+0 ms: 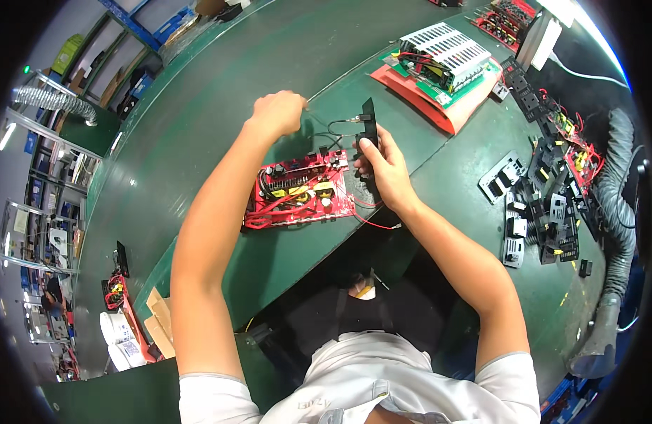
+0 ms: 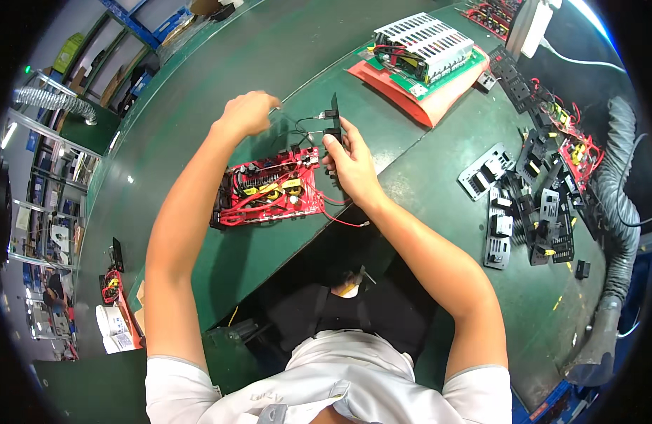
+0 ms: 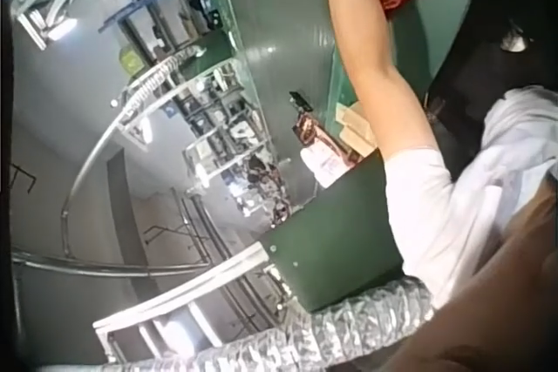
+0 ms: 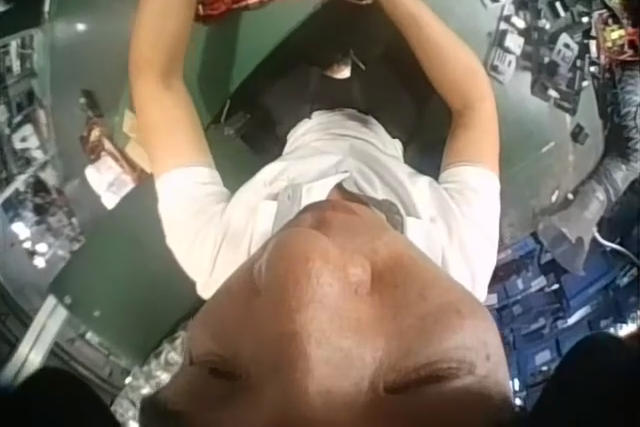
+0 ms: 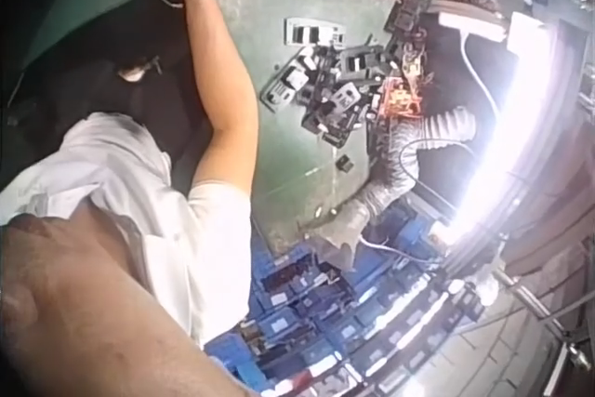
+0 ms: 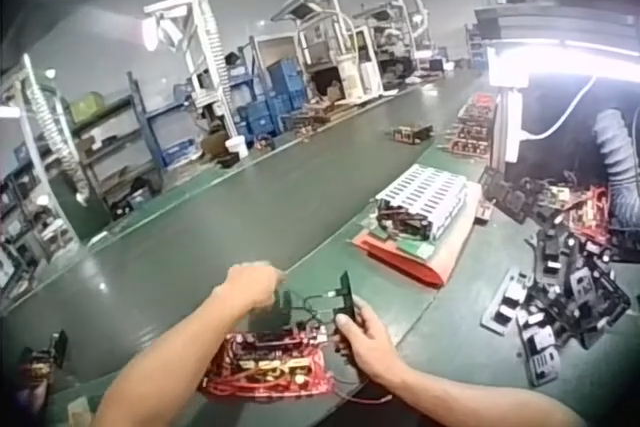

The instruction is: Assembling electronic components and circuit boards into plastic housings at a factory workstation.

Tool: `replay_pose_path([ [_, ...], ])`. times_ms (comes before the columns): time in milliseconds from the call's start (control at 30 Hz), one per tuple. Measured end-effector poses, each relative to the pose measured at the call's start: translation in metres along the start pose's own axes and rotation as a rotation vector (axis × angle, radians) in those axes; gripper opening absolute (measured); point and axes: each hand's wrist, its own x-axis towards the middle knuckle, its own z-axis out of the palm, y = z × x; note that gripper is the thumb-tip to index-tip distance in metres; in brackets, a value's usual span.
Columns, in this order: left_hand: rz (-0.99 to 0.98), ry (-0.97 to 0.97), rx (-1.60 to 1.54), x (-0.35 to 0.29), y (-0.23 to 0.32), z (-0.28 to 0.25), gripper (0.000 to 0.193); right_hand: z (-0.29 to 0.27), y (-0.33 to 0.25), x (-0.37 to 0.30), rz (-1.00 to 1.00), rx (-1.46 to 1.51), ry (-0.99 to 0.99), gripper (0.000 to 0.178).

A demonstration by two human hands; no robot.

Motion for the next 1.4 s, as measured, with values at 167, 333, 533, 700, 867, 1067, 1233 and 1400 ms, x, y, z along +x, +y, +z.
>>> replay_pose_path([
  [167, 0.022, -0.249, -0.231, 0.023, -0.033, -0.002, 0.039, 0.005, 0.002, 0.002, -0.004, 0.025, -0.013, 0.053],
  [333, 0.034, -0.354, -0.646, 0.056, -0.013, -0.019, 0.033, 0.004, -0.004, -0.001, -0.038, 0.025, -0.006, 0.054],
  [533, 0.130, -0.974, -0.916, 0.065, 0.014, 0.002, 0.028, 0.001, 0.004, -0.004, -0.148, -0.095, 0.000, 0.056],
  [700, -0.034, -1.029, -1.094, 0.045, -0.010, 0.014, 0.012, 0.012, 0.008, -0.004, -0.123, -0.030, -0.061, 0.052],
  [867, 0.024, -0.809, -1.316, 0.032, -0.030, -0.010, 0.044, 0.004, 0.004, -0.002, -0.105, -0.004, -0.036, 0.053],
  [1067, 0.110, -0.594, -1.441, -0.018, -0.055, -0.030, 0.047, -0.006, -0.002, 0.008, -0.001, 0.062, -0.092, 0.054],
  [1233, 0.134, -0.383, -0.739, -0.067, -0.035, -0.057, 0.026, -0.009, -0.009, 0.009, 0.064, 0.060, -0.126, 0.053],
  [1400, 0.336, -0.150, -0.774, -0.095, -0.010, -0.043, 0.020, -0.006, -0.004, 0.007, 0.059, 0.066, -0.135, 0.053],
])
